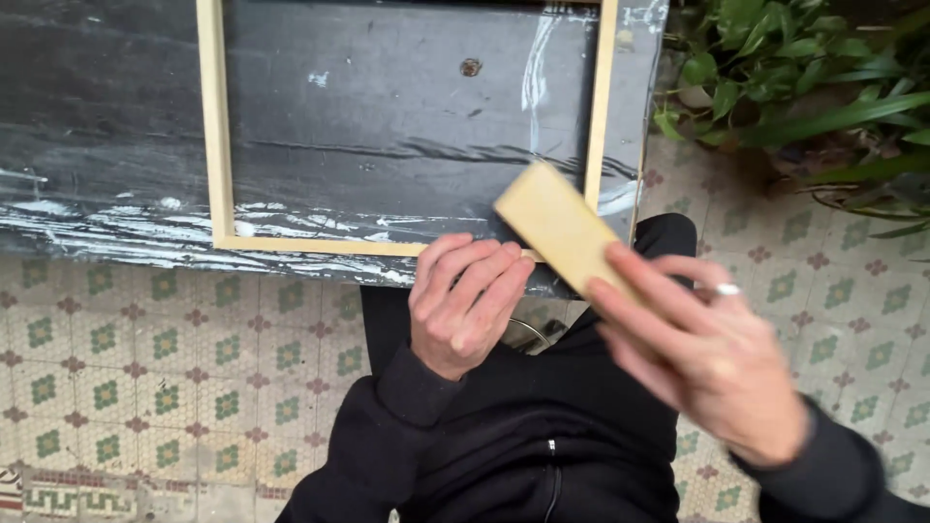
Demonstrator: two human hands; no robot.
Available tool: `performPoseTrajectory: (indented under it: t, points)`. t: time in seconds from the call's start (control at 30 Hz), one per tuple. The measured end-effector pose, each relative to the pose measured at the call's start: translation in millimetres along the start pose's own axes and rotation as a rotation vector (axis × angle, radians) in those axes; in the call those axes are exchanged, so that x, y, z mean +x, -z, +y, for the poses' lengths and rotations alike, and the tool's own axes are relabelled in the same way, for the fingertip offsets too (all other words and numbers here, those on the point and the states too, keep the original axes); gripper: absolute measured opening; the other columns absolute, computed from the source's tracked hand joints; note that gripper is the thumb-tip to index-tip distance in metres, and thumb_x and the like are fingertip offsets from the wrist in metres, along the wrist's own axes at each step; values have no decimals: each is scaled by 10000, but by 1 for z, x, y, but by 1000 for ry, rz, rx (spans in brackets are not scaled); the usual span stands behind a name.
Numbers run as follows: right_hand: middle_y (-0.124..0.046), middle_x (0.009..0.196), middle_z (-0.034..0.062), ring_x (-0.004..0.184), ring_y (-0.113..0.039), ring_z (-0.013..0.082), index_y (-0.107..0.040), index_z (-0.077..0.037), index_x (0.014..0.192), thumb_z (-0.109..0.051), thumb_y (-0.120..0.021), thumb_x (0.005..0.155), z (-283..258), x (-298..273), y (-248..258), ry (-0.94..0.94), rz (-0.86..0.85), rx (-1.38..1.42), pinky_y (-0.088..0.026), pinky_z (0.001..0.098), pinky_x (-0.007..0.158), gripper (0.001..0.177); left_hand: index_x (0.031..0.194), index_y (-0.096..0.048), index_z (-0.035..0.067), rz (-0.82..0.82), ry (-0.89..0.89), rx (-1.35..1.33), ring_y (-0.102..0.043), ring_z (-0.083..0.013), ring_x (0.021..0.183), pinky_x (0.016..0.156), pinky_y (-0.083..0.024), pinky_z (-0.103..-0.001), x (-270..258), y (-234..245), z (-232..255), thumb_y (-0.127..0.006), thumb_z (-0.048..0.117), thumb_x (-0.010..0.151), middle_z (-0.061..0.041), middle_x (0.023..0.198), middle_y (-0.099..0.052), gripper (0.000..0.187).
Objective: Sanding the edges and corners of a small wooden frame using a sanding block.
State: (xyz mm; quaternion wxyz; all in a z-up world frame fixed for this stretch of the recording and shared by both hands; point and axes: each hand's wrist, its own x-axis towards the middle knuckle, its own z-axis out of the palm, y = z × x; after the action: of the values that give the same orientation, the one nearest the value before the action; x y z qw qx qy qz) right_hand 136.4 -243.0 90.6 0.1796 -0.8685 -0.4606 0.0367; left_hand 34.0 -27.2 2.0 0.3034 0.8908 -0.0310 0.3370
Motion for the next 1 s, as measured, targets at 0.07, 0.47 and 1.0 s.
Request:
performPoseTrajectory:
  t: [0.07, 0.47, 1.0]
  points:
    - [-671, 1381, 99, 1104, -631, 332, -723, -122, 1280, -159, -821, 744, 4, 4, 0, 30, -15, 25, -560, 403, 901, 546, 1048, -765, 38, 9, 9, 19, -666, -239, 1054, 978, -549, -440, 1, 3, -1, -858, -7, 852, -58, 1097, -717, 222]
    - [-678, 1360, 117, 1057, -646, 332, -726, -107, 1241, -113, -833, 763, -9, 7, -5, 0, 39, 11, -561, 406, 895, 489, 1041, -771, 31, -8, 27, -4, -668, -233, 1045, 980, -550, -442, 0, 5, 4, -855, -8, 848, -58, 1092, -729, 214]
    - [-671, 1374, 96, 1022, -648, 329, -736, -121, 1241, -152, -848, 745, -10, 15, -6, -11, 30, 5, -573, 394, 856, 510, 1064, -763, 34, -27, 18, -7, -662, -245, 1075, 990, -549, -450, -3, 8, 1, -849, -18, 835, -65, 1121, -719, 250]
